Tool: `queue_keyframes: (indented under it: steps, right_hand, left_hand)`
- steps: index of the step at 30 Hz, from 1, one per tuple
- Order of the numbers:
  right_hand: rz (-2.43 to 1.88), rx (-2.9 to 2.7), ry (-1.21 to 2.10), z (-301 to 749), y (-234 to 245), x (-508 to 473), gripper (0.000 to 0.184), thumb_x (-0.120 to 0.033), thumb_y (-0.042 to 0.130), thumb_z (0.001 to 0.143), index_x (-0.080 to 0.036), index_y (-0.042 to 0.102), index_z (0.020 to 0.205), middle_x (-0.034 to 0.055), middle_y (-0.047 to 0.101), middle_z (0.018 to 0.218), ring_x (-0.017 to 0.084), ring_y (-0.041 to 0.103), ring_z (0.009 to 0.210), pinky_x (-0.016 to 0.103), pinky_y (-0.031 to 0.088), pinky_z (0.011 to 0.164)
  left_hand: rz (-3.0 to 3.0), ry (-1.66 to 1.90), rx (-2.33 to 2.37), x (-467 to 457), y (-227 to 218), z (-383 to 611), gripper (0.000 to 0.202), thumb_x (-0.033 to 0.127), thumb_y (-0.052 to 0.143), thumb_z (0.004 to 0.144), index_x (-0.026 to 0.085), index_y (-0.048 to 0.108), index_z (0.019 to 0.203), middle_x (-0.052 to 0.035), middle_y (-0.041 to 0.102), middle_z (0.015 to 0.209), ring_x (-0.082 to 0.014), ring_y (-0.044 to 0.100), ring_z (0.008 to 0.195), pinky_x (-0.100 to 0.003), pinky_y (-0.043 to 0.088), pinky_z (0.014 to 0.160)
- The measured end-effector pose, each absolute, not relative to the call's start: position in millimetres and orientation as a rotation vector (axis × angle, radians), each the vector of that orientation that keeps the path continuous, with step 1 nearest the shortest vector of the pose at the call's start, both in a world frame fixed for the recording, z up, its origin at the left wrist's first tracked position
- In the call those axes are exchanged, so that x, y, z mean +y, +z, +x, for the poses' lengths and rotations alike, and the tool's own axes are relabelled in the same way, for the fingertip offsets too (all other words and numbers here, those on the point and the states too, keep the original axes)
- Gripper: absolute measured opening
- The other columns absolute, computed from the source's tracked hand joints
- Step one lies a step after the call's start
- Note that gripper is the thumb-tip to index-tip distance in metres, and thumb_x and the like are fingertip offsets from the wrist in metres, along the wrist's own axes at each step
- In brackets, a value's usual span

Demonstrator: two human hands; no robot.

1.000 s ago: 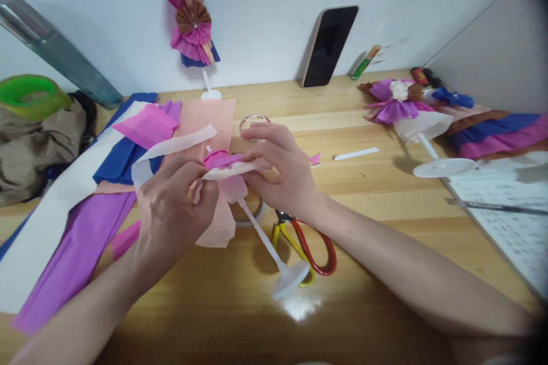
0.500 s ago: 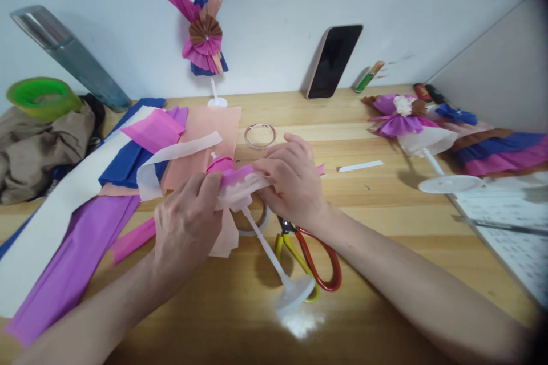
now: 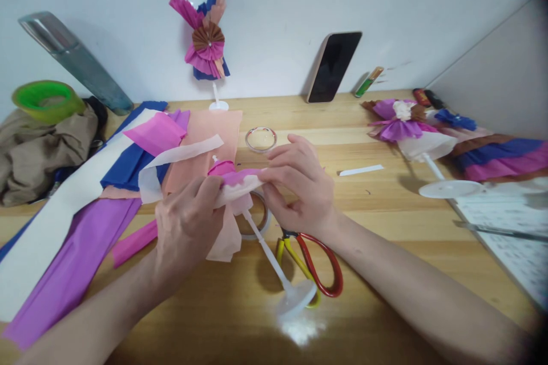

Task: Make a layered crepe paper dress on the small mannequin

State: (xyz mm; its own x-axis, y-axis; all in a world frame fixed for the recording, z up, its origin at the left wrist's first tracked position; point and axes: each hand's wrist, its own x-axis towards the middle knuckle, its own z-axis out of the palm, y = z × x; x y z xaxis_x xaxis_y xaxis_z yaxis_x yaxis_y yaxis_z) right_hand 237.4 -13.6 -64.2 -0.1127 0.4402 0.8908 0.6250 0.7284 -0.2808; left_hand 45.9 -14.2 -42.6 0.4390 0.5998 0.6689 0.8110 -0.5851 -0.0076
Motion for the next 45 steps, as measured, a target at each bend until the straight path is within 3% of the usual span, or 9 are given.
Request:
queue_keyframes:
  steps: [5, 9, 14, 19, 23, 27, 34, 40, 45]
  right_hand:
    - [-0.963, -1.674, 0.165, 250, -46, -15, 0.017, -0.013, 0.05, 0.08, -0.022, 0.061, 0.088, 0.0049, 0.066, 0.087, 0.023, 0.063, 0.092, 0.043, 0.049, 0.085]
    - [-1.077, -1.901, 0.285, 255, -41, -10, 0.022, -0.015, 0.055, 0.076, -0.021, 0.065, 0.095, 0.0067, 0.07, 0.097, 0.025, 0.063, 0.103, 0.044, 0.048, 0.092]
    - [-1.206, -2.004, 0.274, 249, -44, -12, 0.023, -0.013, 0.056, 0.077, -0.017, 0.067, 0.097, 0.0094, 0.072, 0.095, 0.027, 0.065, 0.095, 0.045, 0.049, 0.086]
    - [-1.115, -1.935, 0.426, 262, -36, -11, 0.025, -0.007, 0.047, 0.08, -0.019, 0.066, 0.092, 0.0052, 0.072, 0.091, 0.02, 0.067, 0.087, 0.034, 0.052, 0.079]
    - [-0.923, -2.18, 0.469, 285, -36, -6, 0.05, 0.005, 0.037, 0.069, -0.022, 0.063, 0.101, 0.005, 0.067, 0.117, 0.019, 0.062, 0.112, 0.035, 0.05, 0.092]
    - [-0.879, -2.334, 0.506, 290, -50, -4, 0.066, 0.005, 0.043, 0.066, -0.022, 0.052, 0.125, 0.011, 0.048, 0.144, 0.023, 0.045, 0.135, 0.04, 0.048, 0.1]
    - [-0.845, -2.145, 0.374, 261, -78, 0, 0.029, -0.012, 0.055, 0.085, -0.022, 0.053, 0.112, 0.0122, 0.06, 0.125, 0.022, 0.058, 0.117, 0.037, 0.052, 0.091]
    - [-0.911, -1.999, 0.326, 254, -84, 2, 0.014, -0.009, 0.054, 0.084, -0.019, 0.059, 0.093, 0.0084, 0.07, 0.097, 0.018, 0.066, 0.089, 0.03, 0.053, 0.074]
    - [-1.013, -1.822, 0.422, 249, -85, 0, 0.005, -0.015, 0.062, 0.08, -0.019, 0.064, 0.082, 0.0024, 0.071, 0.079, 0.014, 0.065, 0.07, 0.026, 0.048, 0.065]
  left_hand:
    - [-2.327, -0.89, -1.122, -15, -42, 46, 0.012, 0.01, 0.058, 0.078, 0.017, 0.062, 0.069, 0.0011, 0.059, 0.055, -0.0129, 0.054, 0.049, -0.024, 0.032, 0.043]
    - [-2.331, -0.837, -1.145, -15, -41, 47, 0.025, 0.005, 0.055, 0.072, 0.017, 0.065, 0.092, -0.0034, 0.069, 0.078, -0.0177, 0.064, 0.067, -0.024, 0.038, 0.048]
    - [-2.374, -0.835, -1.102, -13, -42, 46, 0.024, 0.003, 0.054, 0.073, 0.017, 0.062, 0.091, -0.0018, 0.069, 0.073, -0.0183, 0.066, 0.069, -0.024, 0.042, 0.05]
    - [-2.386, -0.868, -1.076, -14, -41, 45, 0.028, -0.001, 0.053, 0.072, 0.017, 0.059, 0.092, -0.0045, 0.071, 0.088, -0.02, 0.068, 0.076, -0.025, 0.046, 0.052]
    - [-2.418, -0.874, -1.041, -15, -39, 45, 0.026, -0.005, 0.05, 0.073, 0.017, 0.054, 0.086, -0.009, 0.07, 0.105, -0.0231, 0.069, 0.088, -0.027, 0.051, 0.057]
    - [-2.43, -0.856, -1.031, -14, -38, 46, 0.027, -0.005, 0.047, 0.077, 0.018, 0.053, 0.089, -0.0117, 0.068, 0.114, -0.0255, 0.067, 0.096, -0.031, 0.056, 0.064]
    - [-2.539, -0.786, -0.924, -12, -38, 48, 0.018, 0.001, 0.054, 0.08, 0.017, 0.053, 0.088, -0.0162, 0.061, 0.126, -0.0316, 0.061, 0.111, -0.04, 0.059, 0.077]
    - [-2.54, -0.713, -0.916, -9, -41, 48, 0.015, 0.002, 0.057, 0.079, 0.015, 0.059, 0.086, -0.0171, 0.065, 0.121, -0.0338, 0.061, 0.112, -0.042, 0.059, 0.079]
    - [-2.54, -0.889, -0.951, -7, -40, 47, 0.021, -0.002, 0.053, 0.077, 0.016, 0.059, 0.084, -0.0133, 0.071, 0.109, -0.0277, 0.067, 0.102, -0.037, 0.06, 0.077]
